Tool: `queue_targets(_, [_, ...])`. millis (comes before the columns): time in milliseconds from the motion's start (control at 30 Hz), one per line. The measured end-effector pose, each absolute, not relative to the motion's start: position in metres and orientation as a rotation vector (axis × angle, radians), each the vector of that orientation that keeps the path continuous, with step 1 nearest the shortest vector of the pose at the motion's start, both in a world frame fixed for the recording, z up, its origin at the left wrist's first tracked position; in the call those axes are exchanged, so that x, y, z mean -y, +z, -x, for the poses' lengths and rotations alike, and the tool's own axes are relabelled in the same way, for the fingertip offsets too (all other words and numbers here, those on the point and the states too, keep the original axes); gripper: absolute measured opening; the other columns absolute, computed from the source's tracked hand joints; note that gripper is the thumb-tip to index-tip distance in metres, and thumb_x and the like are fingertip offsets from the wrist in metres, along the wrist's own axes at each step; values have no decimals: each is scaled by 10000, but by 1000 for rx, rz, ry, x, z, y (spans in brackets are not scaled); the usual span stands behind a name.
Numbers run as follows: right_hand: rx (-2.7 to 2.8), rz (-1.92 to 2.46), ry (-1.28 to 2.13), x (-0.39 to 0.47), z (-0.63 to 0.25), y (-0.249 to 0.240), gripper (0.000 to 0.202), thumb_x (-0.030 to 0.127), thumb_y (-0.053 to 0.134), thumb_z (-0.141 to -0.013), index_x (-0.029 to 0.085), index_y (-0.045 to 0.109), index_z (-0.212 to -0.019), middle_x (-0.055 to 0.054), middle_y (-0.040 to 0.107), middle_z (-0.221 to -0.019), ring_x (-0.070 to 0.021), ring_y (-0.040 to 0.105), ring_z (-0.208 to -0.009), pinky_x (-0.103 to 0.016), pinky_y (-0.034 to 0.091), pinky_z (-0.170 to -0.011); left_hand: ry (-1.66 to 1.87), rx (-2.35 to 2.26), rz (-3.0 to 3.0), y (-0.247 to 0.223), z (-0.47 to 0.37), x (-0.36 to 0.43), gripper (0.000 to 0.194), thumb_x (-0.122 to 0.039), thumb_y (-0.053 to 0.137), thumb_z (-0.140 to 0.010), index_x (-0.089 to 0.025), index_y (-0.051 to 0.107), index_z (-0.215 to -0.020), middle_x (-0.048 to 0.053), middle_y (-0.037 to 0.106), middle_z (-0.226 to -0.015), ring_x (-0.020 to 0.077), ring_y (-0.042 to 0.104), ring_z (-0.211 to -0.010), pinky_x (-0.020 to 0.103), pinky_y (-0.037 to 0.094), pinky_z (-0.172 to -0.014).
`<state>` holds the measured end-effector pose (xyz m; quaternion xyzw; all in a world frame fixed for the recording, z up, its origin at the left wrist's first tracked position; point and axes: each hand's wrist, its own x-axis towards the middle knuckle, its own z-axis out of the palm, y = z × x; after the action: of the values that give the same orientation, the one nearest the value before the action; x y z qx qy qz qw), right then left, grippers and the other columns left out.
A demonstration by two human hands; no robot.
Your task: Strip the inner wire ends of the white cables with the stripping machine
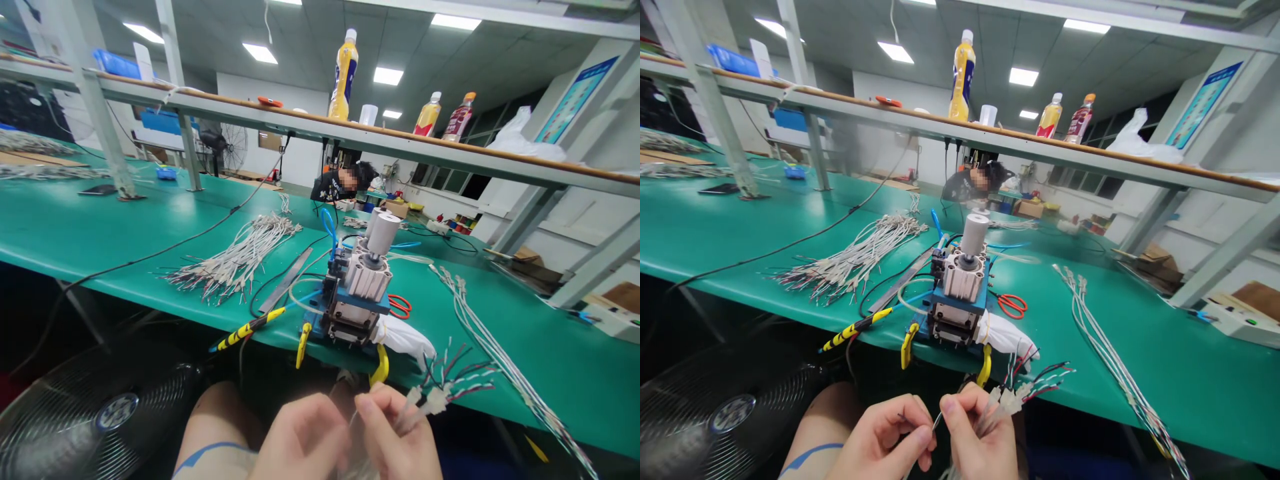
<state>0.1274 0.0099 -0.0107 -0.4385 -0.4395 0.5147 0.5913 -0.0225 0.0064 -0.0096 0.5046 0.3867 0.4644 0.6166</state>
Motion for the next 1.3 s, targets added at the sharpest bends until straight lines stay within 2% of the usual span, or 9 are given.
queue_targets(167, [1033,1004,1237,-9,-126,-13,395,492,791,-756,165,649,-585,8,494,-578,-130,423,-533,-233,375,-497,1064,-939,-1276,2,20,-1,267,-400,703,-845,-161,685,-729,32,674,-695,175,619,-673,240,496,-671])
queue_targets(300, [1082,1027,1209,-10,-125,-10,419,523,789,-741,165,660,-566,-2,507,-549,-138,430,-521,-238,373,-486,1121,-929,-1421,9,19,-4,269,-349,687,-865,-162,703,-673,32,683,-664,162,594,-648,210,481,-627])
queue_targets(533, [982,1001,1228,-10,-124,-10,410,527,811,-717,177,658,-568,9,494,-540,-124,413,-498,-219,347,-458,1106,-908,-1195,-5,16,-4,444,-572,689,-816,-142,729,-712,43,635,-626,153,545,-588,228,467,-563])
queue_targets(700, [1046,1046,1184,-11,-124,-10,417,537,799,-724,168,674,-576,-2,520,-551,-137,439,-520,-236,359,-488,1180,-937,-1182,-11,17,-3,290,-491,780,-755,-210,755,-689,42,633,-640,172,537,-530,261,463,-471])
queue_targets(833, [1100,1082,1179,-12,-126,-13,418,538,772,-754,163,674,-598,-7,530,-571,-150,460,-557,-252,386,-535,1159,-935,-1328,-13,26,-5,210,-449,820,-704,-265,743,-638,36,615,-600,223,574,-579,308,516,-551])
queue_targets(967, [1103,1072,1127,-11,-125,-14,467,573,773,-729,165,640,-546,9,472,-526,-128,393,-503,-240,324,-466,1188,-964,-1344,-17,29,-6,215,-477,798,-707,-292,720,-630,30,607,-590,242,583,-594,326,534,-598])
queue_targets(1100, [1045,1101,1212,-8,-128,-17,452,559,776,-744,169,626,-571,80,298,-453,-72,187,-404,-228,133,-376,1144,-940,-1367,-16,31,-6,230,-471,784,-741,-274,720,-642,30,604,-595,228,570,-582,324,523,-604])
queue_targets(1167, [1039,1088,1257,-8,-129,-18,454,562,771,-753,176,607,-579,98,245,-448,-62,137,-393,-233,79,-375,1114,-932,-1415,-11,32,-6,226,-460,765,-770,-269,728,-655,32,609,-603,221,568,-585,313,516,-609])
queue_targets(1300, [1051,1044,1217,-8,-128,-22,462,557,756,-775,179,579,-576,63,340,-502,-87,249,-447,-230,193,-414,1093,-921,-1421,10,34,2,174,-423,717,-832,-287,759,-732,50,666,-709,258,611,-710,334,526,-740])
